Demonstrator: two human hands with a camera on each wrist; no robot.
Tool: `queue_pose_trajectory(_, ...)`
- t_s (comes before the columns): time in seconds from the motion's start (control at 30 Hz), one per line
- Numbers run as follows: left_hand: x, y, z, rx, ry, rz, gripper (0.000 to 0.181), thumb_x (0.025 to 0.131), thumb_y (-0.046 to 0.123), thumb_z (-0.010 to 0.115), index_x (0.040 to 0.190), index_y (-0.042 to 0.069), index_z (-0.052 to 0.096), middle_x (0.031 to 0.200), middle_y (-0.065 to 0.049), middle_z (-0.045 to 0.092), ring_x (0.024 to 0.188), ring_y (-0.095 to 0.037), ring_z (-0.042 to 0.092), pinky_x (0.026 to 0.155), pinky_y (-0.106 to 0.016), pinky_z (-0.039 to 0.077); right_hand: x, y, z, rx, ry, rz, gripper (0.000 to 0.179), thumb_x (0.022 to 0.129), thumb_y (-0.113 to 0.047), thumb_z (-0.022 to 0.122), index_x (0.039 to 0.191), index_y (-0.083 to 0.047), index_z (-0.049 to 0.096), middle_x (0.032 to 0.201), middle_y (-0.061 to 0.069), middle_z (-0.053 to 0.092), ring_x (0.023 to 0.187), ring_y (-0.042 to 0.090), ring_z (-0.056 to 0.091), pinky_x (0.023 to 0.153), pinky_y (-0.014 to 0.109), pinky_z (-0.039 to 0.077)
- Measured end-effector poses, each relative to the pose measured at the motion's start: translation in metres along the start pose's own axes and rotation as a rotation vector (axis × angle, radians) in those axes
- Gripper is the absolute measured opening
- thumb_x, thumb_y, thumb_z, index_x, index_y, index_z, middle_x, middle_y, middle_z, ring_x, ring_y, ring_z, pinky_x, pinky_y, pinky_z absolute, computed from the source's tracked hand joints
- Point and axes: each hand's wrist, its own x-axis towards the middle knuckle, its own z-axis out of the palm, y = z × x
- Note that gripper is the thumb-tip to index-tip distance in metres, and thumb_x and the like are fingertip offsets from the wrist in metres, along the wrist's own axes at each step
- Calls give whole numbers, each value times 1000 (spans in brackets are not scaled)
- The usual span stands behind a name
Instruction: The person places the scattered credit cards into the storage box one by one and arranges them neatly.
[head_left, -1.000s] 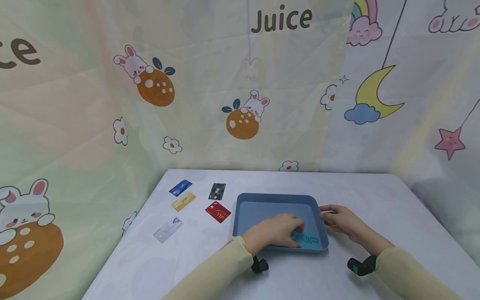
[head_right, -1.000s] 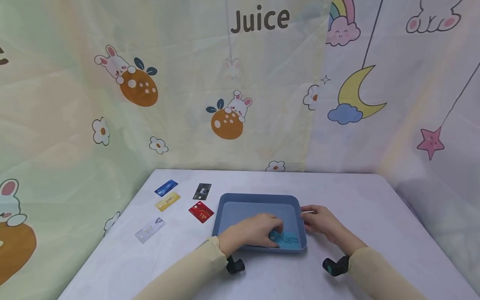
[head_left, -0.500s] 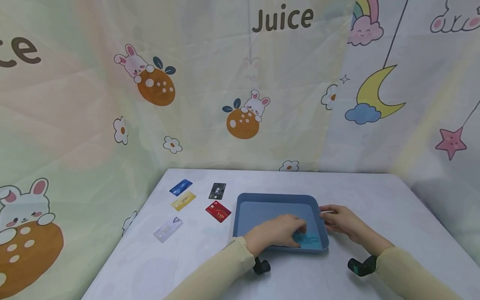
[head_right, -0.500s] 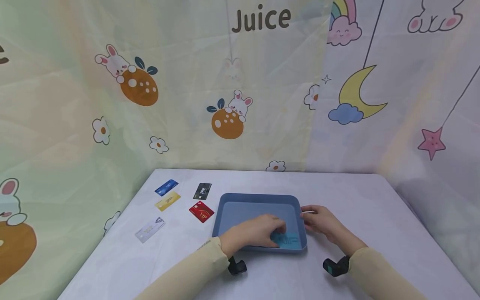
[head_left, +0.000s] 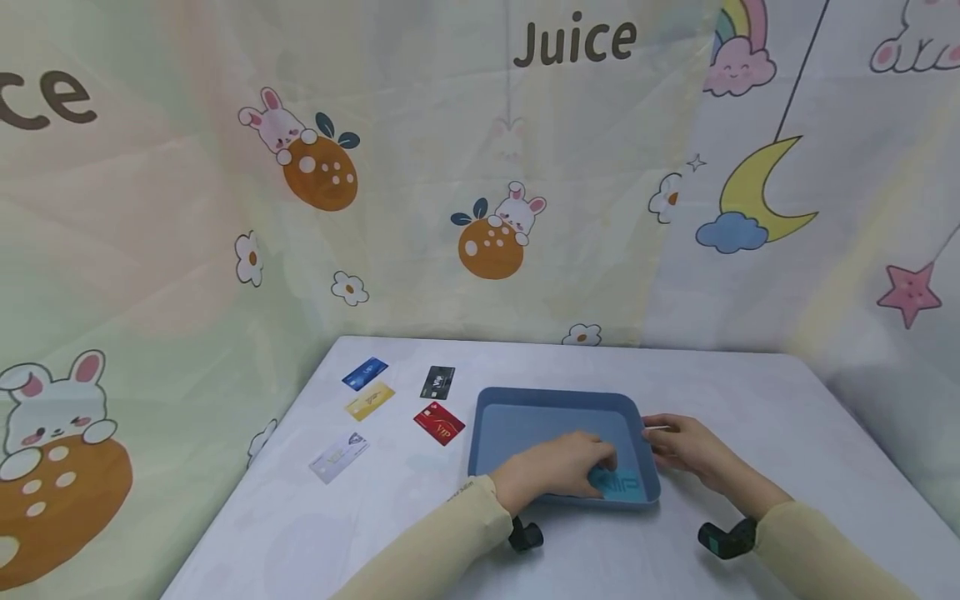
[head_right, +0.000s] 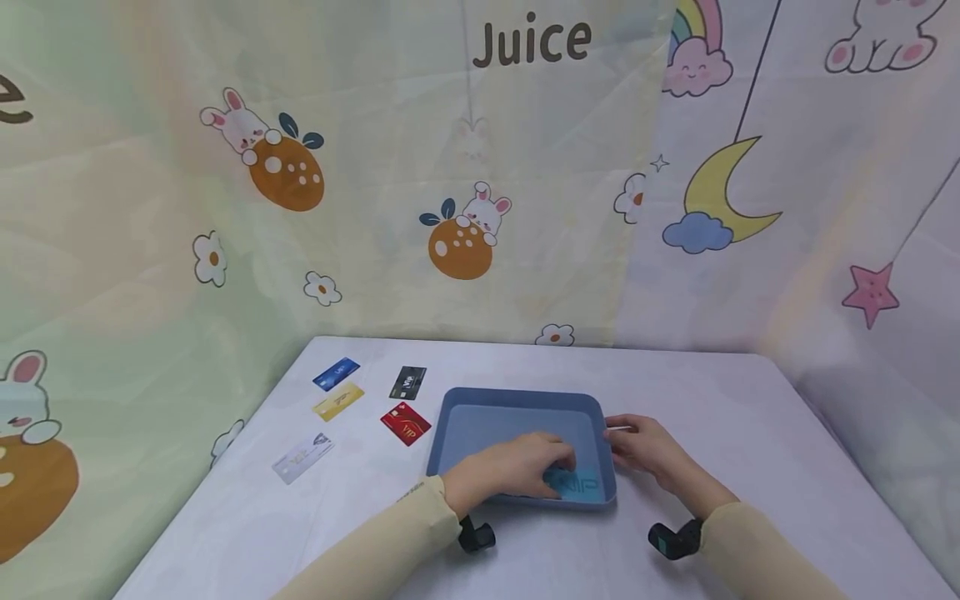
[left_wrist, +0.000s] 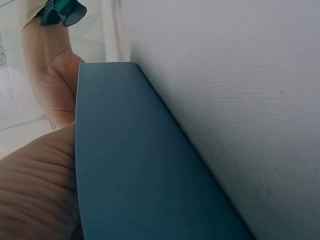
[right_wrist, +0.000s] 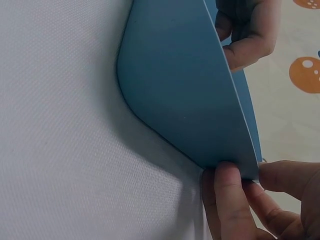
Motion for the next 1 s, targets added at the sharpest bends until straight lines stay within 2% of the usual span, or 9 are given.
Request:
queue_pose_trajectory(0.43, -3, -2, 0, 30, 7, -18, 38, 90, 37, 81, 123, 23, 69, 115, 11, 66, 99, 2, 58, 86, -11, 46, -1, 1, 0, 13, -12, -12, 57, 106, -21, 57, 148, 13, 41, 135, 31, 59, 100, 17, 69, 85, 33, 61)
queue_pose_trajectory(0.73, -9, -12, -10, 6, 23, -65, 47, 94, 41, 76, 134, 20, 64, 129, 10, 65, 115, -2, 59, 97, -16, 49, 1, 2, 1, 11, -2, -1, 57, 106, -21, 58, 149, 12, 40, 135, 31, 59, 100, 17, 68, 86, 33, 61)
queue_pose_trajectory(1.0, -18, -22, -20, -34, 58, -62, 48, 94, 41, 75, 134, 17, 64, 127, 5, 66, 111, -4, 61, 92, -16, 50, 2, 2, 0, 12, -5, 2, 58, 106, -21, 58, 149, 12, 39, 136, 32, 57, 100, 17, 68, 85, 32, 61)
